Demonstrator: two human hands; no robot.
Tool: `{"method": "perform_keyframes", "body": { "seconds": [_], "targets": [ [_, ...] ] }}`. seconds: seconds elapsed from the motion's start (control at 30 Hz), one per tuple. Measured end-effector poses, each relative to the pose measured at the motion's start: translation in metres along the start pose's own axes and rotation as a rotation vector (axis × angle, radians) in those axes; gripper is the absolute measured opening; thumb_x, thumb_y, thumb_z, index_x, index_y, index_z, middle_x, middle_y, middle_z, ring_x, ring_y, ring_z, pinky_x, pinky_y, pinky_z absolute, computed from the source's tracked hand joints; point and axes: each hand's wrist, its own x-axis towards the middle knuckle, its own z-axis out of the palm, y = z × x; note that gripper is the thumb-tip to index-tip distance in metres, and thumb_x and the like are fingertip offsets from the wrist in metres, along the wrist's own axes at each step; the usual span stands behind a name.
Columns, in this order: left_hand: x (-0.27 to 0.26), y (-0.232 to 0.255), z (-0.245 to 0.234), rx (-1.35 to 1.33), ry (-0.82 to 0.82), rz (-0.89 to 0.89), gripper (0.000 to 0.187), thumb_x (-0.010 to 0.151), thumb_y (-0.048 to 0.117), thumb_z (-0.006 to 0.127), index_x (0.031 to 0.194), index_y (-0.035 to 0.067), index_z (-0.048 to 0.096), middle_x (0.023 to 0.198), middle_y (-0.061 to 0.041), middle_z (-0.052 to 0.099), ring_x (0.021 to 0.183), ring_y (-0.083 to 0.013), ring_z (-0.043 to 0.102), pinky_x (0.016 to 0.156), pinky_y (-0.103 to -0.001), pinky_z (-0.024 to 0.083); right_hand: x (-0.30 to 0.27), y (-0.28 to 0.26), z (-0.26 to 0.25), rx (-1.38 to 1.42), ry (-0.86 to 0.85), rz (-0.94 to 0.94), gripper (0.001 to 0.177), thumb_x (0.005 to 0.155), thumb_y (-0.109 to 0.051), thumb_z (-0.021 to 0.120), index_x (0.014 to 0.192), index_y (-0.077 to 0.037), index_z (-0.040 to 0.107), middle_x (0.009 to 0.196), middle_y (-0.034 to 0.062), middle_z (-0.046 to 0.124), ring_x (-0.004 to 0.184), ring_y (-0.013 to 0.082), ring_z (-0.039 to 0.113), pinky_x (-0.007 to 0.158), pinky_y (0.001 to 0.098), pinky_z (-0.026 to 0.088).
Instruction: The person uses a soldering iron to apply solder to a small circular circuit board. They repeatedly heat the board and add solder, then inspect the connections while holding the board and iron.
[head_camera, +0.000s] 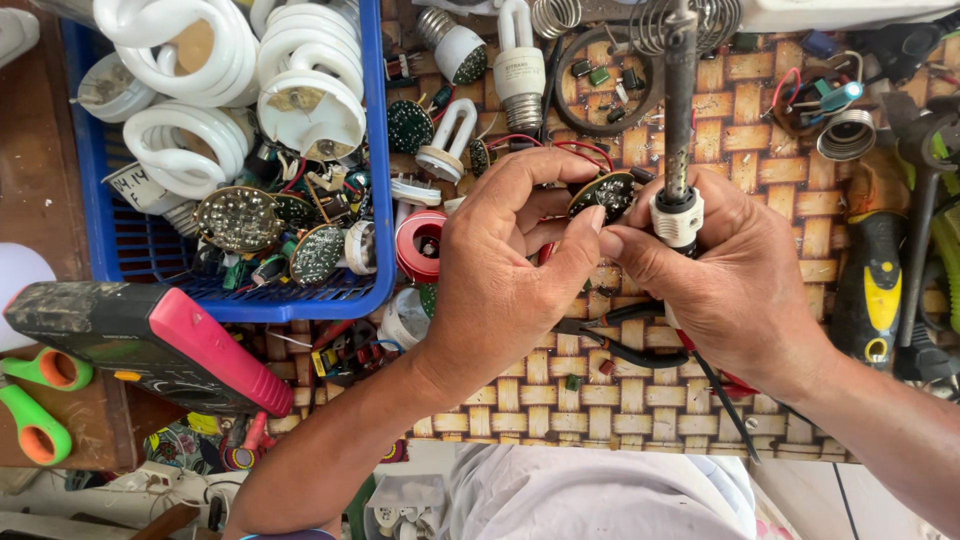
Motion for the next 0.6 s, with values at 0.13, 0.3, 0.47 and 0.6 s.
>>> {"method": "perform_keyframes", "body": {
  "seconds": [0.13,0.3,0.47,0.6],
  "targets": [
    [0.001,-0.006,0.001,-0.077,0.015,-0.052,0.021,0.090,0.002,0.066,0.109,0.005,0.058,0.112,-0.008,0.062,0.095,-0.0136,0.068,0.082,-0.023,0.062,0.000,0.000,0.000,-0.110,0.024,-0.007,0.021,0.087,-0.020,0.082,0.080,-0.014,0.062,0.077,-0.0053,0.055,0.072,0.0055,0.049,0.068,0.0213,0.041],
    [0.002,-0.007,0.002,-0.129,0.007,-0.079,0.021,0.090,0.001,0.065,0.110,0.004,0.058,0.113,-0.009,0.062,0.099,-0.0137,0.068,0.084,-0.024,0.062,-0.002,0.000,0.002,-0.055,0.042,-0.016,0.022,0.088,-0.018,0.081,0.081,-0.014,0.060,0.076,-0.0058,0.053,0.071,0.0047,0.047,0.066,0.0204,0.040],
    [0.001,-0.011,0.001,-0.240,-0.008,-0.072,0.023,0.091,0.000,0.067,0.111,0.004,0.058,0.116,-0.010,0.060,0.102,-0.0146,0.066,0.091,-0.024,0.060,-0.003,0.001,0.003,-0.005,0.053,-0.021,0.022,0.088,-0.015,0.080,0.080,-0.013,0.059,0.074,-0.0064,0.052,0.068,0.0048,0.045,0.064,0.0204,0.040],
    [0.002,-0.013,0.001,-0.247,-0.006,-0.068,0.023,0.090,0.001,0.068,0.110,0.004,0.058,0.116,-0.011,0.059,0.102,-0.0159,0.067,0.093,-0.024,0.058,-0.003,0.002,0.004,0.056,0.059,-0.032,0.022,0.088,-0.013,0.079,0.079,-0.013,0.059,0.073,-0.0058,0.052,0.067,0.0045,0.045,0.062,0.0198,0.039]
  ]
}}
